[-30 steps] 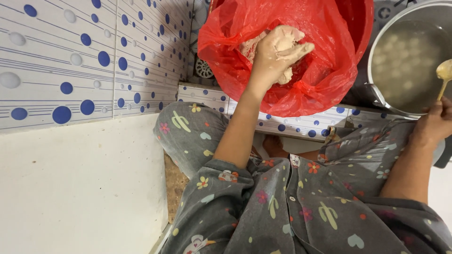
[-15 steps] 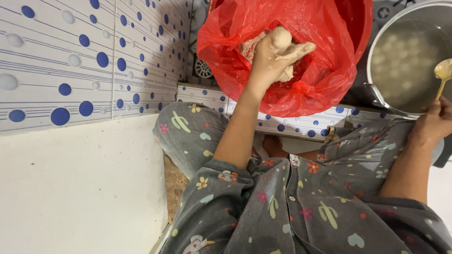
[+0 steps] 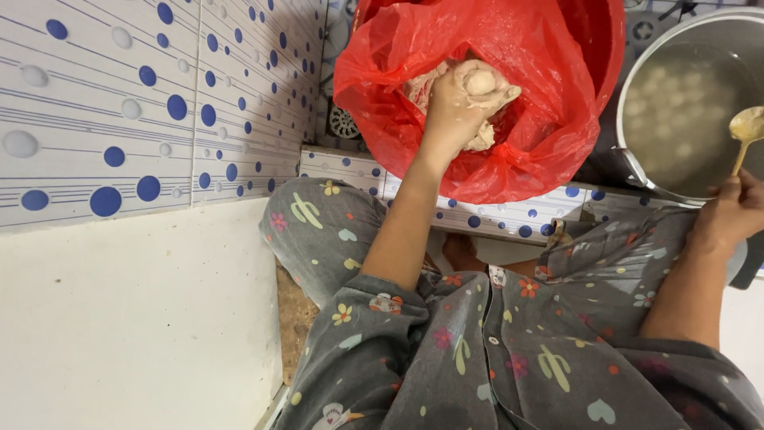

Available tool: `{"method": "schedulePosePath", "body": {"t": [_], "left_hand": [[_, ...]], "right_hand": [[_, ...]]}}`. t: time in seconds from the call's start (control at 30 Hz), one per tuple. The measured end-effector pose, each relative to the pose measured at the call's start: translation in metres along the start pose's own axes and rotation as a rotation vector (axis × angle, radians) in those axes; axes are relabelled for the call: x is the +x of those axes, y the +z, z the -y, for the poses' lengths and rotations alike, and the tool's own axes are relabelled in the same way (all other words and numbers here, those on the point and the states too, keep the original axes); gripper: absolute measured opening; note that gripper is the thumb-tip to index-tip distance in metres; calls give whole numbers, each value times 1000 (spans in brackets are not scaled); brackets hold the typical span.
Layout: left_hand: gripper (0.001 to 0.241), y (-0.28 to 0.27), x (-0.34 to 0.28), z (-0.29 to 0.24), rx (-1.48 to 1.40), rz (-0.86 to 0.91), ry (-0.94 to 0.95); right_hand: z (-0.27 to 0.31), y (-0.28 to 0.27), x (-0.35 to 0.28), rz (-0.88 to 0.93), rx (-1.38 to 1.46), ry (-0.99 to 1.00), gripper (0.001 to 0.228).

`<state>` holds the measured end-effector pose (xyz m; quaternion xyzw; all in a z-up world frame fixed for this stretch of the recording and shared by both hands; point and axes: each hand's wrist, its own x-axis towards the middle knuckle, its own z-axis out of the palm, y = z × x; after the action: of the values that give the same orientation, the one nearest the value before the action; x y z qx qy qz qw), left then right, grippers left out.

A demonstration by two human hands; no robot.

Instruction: A person is manually forming meatballs by squeezing meat paste through their hand and scooping them into a pot of water using a spoon.

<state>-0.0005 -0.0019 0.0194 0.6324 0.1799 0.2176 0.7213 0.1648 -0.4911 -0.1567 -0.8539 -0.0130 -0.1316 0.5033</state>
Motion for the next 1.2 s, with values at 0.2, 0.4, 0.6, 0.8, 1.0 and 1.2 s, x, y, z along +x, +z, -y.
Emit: {"method": "schedulePosePath", "body": {"t": [0.2,0.4,0.6,0.8,1.0,1.2], "left_hand": [[5,3,-4,-6,-281,78,-128],[45,0,-3,-26,-128,101,-172],[40,2,-10,-17,-265,82,-121],[33,0,-9,-6,-84,84,34],[23,3,-8,-11,89,34,-149],[16,2,-10,-17,-404,197,-143]], "right_hand": [[2,1,-1,-10,-10,46,28],[-28,0,5,-94,3,120,24],[-3,3,2,-81,53,165,23],[89,25,-24,136,90,-285,25],[250,61,-60,381,156,-369,19],[352,75,-77,509,137,-473,19]]}}
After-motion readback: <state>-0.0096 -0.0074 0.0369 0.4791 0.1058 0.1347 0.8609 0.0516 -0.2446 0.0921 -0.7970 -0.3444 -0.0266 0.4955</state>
